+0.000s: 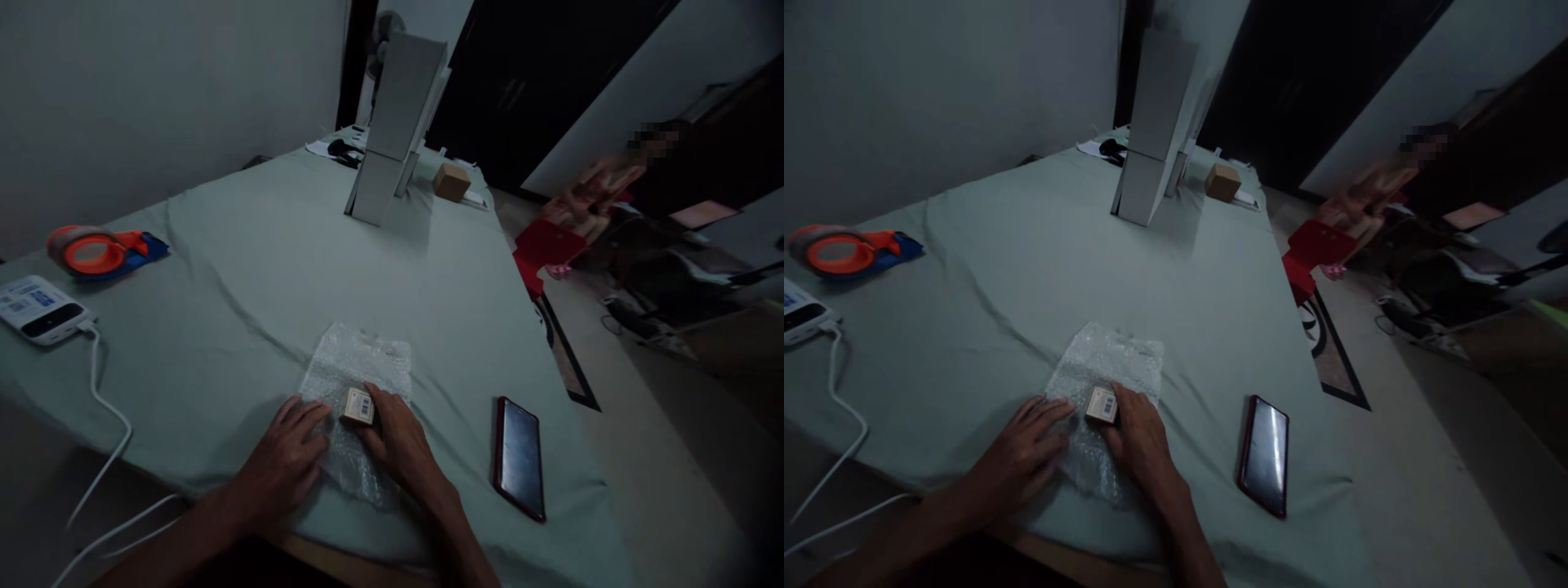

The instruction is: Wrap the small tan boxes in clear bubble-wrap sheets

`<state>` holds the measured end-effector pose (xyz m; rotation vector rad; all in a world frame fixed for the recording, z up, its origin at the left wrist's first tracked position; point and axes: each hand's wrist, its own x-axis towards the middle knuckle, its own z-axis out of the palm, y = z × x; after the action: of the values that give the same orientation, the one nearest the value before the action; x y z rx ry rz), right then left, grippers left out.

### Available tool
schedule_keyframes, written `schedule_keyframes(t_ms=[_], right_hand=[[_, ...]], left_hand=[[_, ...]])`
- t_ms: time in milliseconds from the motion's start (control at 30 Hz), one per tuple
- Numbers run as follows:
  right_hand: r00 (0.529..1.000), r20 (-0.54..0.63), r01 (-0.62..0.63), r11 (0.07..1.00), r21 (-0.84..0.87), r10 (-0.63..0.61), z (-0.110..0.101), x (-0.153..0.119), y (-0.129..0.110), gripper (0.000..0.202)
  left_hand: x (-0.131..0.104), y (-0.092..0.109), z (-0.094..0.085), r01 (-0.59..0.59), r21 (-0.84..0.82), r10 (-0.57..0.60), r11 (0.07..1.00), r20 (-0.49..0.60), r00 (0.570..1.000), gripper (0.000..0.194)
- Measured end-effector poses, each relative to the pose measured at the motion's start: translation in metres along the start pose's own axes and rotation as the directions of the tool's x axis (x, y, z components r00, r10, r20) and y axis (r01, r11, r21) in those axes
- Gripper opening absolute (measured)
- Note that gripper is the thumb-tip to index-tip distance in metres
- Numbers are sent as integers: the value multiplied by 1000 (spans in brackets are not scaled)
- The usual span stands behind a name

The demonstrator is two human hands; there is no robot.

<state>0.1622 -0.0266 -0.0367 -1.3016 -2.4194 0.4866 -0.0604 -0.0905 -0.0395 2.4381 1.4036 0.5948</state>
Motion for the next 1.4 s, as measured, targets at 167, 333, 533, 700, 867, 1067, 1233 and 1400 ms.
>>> schedule_keyframes(t_ms=[167, 333, 533, 700, 867, 1067, 1233, 1400], right_hand=[[999, 22, -33, 999, 19, 32, -1, 1, 1, 53], [998, 40, -45, 994, 96, 42, -9, 2, 2, 55], [990, 121, -101, 958, 269, 70, -43, -9, -3, 56], [994, 86, -79, 972, 221, 62, -51, -13, -2, 66], [996, 20, -89, 960, 264, 87, -38, 1, 1, 12], [995, -45, -61, 925, 375, 84, -33, 13, 4, 5], [992, -41, -87, 871, 484, 122, -25, 17, 7, 11], [982, -41, -137, 848, 513, 183, -19, 15, 8, 14]], left_hand=[[13, 4, -4, 45, -104, -60, 994, -139, 988, 18], [24, 8, -7, 49, -67, -55, 997, -89, 995, 23], [37, 7, -6, 104, -189, -133, 976, -152, 979, 9], [48, 4, -5, 181, -251, -229, 951, -176, 957, 8], [55, 2, -2, 216, -291, -260, 932, -124, 958, 2], [68, 1, 3, 229, -447, -308, 865, -112, 945, 4], [78, 0, 10, 316, -623, -413, 715, -12, 911, 4], [79, 0, 13, 319, -677, -438, 663, -5, 899, 5]])
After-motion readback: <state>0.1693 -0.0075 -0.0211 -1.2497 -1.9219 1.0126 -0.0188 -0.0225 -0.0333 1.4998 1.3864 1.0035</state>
